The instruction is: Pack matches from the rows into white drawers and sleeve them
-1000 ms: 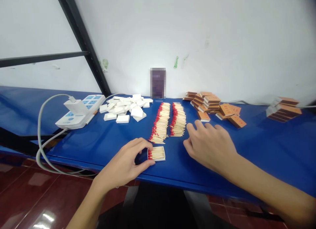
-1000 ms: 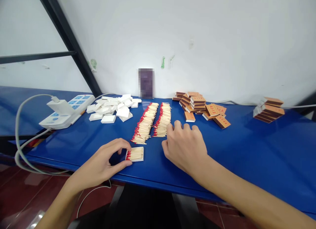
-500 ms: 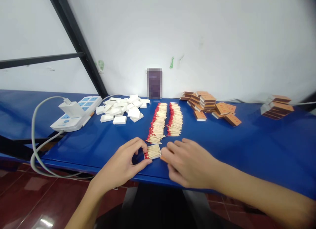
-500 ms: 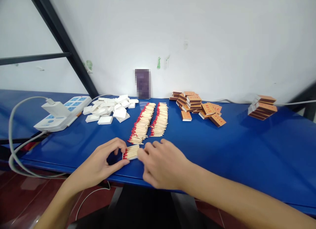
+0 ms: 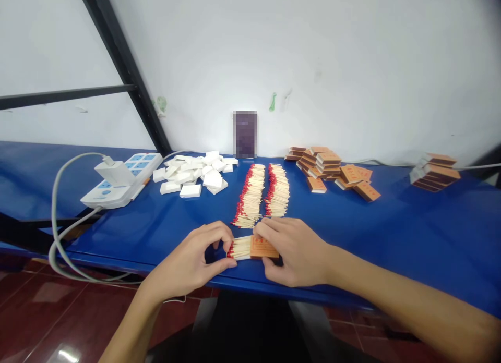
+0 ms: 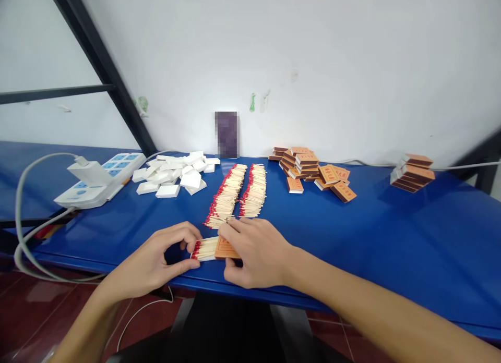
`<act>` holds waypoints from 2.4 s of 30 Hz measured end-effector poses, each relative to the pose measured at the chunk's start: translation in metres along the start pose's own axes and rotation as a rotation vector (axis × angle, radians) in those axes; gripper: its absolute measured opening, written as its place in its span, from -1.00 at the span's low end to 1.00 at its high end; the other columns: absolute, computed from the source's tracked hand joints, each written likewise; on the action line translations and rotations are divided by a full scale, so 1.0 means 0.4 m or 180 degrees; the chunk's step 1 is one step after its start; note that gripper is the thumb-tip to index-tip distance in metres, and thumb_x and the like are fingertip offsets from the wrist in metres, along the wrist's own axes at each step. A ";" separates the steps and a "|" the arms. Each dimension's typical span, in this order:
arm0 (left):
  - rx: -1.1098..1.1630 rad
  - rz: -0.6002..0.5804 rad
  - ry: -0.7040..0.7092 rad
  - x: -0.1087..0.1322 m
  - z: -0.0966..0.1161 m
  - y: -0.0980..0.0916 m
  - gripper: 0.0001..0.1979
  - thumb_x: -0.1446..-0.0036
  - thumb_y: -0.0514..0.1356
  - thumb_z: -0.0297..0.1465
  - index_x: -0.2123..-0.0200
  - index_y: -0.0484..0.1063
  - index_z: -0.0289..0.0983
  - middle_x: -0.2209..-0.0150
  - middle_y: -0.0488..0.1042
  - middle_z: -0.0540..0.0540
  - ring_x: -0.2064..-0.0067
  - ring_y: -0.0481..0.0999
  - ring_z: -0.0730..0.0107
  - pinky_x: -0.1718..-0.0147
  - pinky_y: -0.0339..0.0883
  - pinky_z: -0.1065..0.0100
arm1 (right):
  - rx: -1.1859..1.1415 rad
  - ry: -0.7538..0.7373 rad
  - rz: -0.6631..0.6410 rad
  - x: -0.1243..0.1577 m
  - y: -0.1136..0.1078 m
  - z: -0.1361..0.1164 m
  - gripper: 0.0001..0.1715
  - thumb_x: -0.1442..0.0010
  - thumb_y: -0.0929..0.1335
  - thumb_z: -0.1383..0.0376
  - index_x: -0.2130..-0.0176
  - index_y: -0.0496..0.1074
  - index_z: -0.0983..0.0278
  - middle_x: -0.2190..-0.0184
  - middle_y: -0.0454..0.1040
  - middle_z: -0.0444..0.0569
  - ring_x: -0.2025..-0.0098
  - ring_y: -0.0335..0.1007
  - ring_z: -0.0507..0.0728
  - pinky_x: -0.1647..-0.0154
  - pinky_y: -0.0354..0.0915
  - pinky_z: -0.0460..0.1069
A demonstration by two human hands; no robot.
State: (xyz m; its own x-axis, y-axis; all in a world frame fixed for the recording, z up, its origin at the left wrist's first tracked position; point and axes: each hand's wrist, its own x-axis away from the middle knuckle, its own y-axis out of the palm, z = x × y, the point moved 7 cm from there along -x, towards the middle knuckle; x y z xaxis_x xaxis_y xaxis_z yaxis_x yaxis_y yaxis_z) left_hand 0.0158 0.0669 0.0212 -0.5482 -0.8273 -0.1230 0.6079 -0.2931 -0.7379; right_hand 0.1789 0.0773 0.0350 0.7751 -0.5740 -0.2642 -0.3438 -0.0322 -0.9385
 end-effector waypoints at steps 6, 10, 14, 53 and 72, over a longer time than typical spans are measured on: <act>0.0128 0.0018 -0.0090 0.001 -0.006 -0.004 -0.80 -0.25 0.30 -0.30 0.30 0.32 -0.20 0.11 0.48 0.02 0.14 0.42 0.36 0.11 0.25 0.34 | -0.0507 -0.0378 0.0090 0.003 0.003 -0.002 -0.67 -0.08 0.36 0.30 0.11 0.33 0.27 0.27 0.45 -0.06 0.28 0.31 0.12 0.18 0.22 0.03; 0.0219 0.0089 -0.0195 0.004 -0.015 -0.003 -0.78 -0.20 0.35 -0.27 0.29 0.36 -0.20 0.15 0.50 0.03 0.17 0.43 0.36 0.14 0.26 0.34 | -0.0678 -0.0472 0.0146 0.006 0.003 0.001 -0.68 -0.21 0.40 0.22 0.06 0.36 0.28 0.22 0.49 -0.02 0.24 0.34 0.12 0.12 0.24 0.04; 0.0107 0.0097 -0.0286 0.003 -0.019 0.003 -0.62 -0.03 0.44 -0.13 0.24 0.40 -0.17 0.21 0.49 0.04 0.21 0.41 0.32 0.17 0.25 0.32 | -0.0854 -0.0469 0.0061 0.005 0.008 -0.003 -0.69 -0.26 0.41 0.20 0.03 0.40 0.27 0.17 0.52 -0.02 0.17 0.38 0.13 0.08 0.26 0.05; -0.2547 0.1026 -0.0326 -0.076 -0.209 -0.194 -0.56 -0.29 0.08 -0.16 -0.19 0.36 -0.12 -0.28 0.27 -0.21 -0.33 0.23 -0.14 -0.28 0.12 -0.12 | 0.1945 0.2734 0.1995 0.657 -0.459 0.712 -0.60 -0.31 0.30 0.20 -0.01 0.45 0.42 0.12 0.50 0.29 0.08 0.36 0.29 0.05 0.21 0.11; -0.2478 0.1297 -0.0669 -0.052 -0.226 -0.172 -0.58 -0.31 0.00 -0.17 -0.21 0.27 0.09 -0.11 0.44 -0.09 -0.17 0.44 -0.18 -0.04 0.38 -0.12 | 0.1680 0.3062 0.2406 0.701 -0.401 0.836 -0.59 -0.24 0.26 0.28 -0.04 0.48 0.31 -0.08 0.43 0.18 -0.12 0.36 0.31 -0.16 0.27 0.13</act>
State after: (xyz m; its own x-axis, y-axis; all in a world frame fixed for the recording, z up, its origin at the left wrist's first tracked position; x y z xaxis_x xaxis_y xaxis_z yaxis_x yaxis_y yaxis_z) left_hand -0.0664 0.1475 0.0145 -0.2126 -0.8889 -0.4058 0.1293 0.3860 -0.9134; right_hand 0.6287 0.1952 0.0373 -0.2694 -0.6627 -0.6987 -0.1060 0.7415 -0.6625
